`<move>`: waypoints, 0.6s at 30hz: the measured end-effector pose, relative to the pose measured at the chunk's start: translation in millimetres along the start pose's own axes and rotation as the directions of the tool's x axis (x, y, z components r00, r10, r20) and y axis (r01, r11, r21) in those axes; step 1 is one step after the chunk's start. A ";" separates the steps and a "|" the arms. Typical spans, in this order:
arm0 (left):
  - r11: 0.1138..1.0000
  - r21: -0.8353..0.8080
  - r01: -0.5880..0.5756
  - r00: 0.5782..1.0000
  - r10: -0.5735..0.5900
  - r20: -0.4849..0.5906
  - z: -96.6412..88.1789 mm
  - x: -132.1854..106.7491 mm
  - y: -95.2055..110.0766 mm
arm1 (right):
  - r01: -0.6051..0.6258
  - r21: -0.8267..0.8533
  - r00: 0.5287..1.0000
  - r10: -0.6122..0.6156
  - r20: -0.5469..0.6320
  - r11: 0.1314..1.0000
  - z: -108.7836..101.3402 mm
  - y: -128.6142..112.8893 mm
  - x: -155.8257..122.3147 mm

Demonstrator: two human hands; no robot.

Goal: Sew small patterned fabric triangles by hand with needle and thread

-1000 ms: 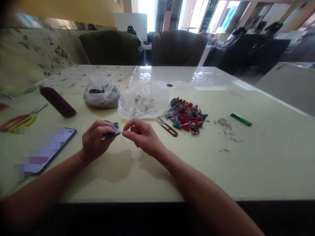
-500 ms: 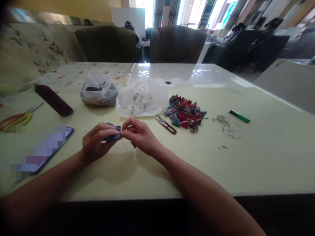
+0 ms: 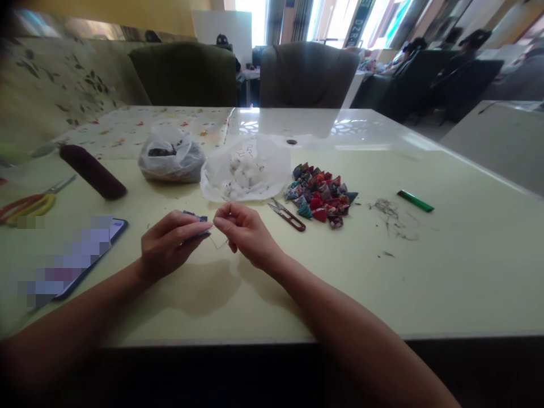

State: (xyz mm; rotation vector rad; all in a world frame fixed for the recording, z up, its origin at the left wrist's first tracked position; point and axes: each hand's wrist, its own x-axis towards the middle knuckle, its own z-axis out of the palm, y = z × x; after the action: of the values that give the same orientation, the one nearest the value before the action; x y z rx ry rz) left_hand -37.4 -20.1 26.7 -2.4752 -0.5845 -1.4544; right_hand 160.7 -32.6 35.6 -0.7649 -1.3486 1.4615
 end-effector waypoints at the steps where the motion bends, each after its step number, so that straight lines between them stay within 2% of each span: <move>1: 1.000 0.001 0.000 1.000 0.000 -0.004 -0.3 0.5 0.2 | -0.002 0.001 1.000 0.002 0.004 1.000 -0.3 -0.1 0.0; 9: 1.000 -0.004 0.008 1.000 -0.008 -0.013 -0.7 1.3 0.1 | -0.019 -0.001 0.997 0.019 0.073 1.000 -1.5 1.0 0.9; 18: 0.999 -0.039 -0.012 1.000 0.012 0.004 -0.1 0.3 3.7 | -0.039 -0.005 0.996 0.040 0.084 0.999 -0.9 2.7 1.3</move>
State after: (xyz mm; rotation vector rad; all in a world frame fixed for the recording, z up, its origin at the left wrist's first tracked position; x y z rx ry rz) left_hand -35.8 -23.3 27.0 -2.5079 -0.5459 -1.4695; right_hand 160.5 -30.9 33.0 -0.7433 -1.4063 1.5376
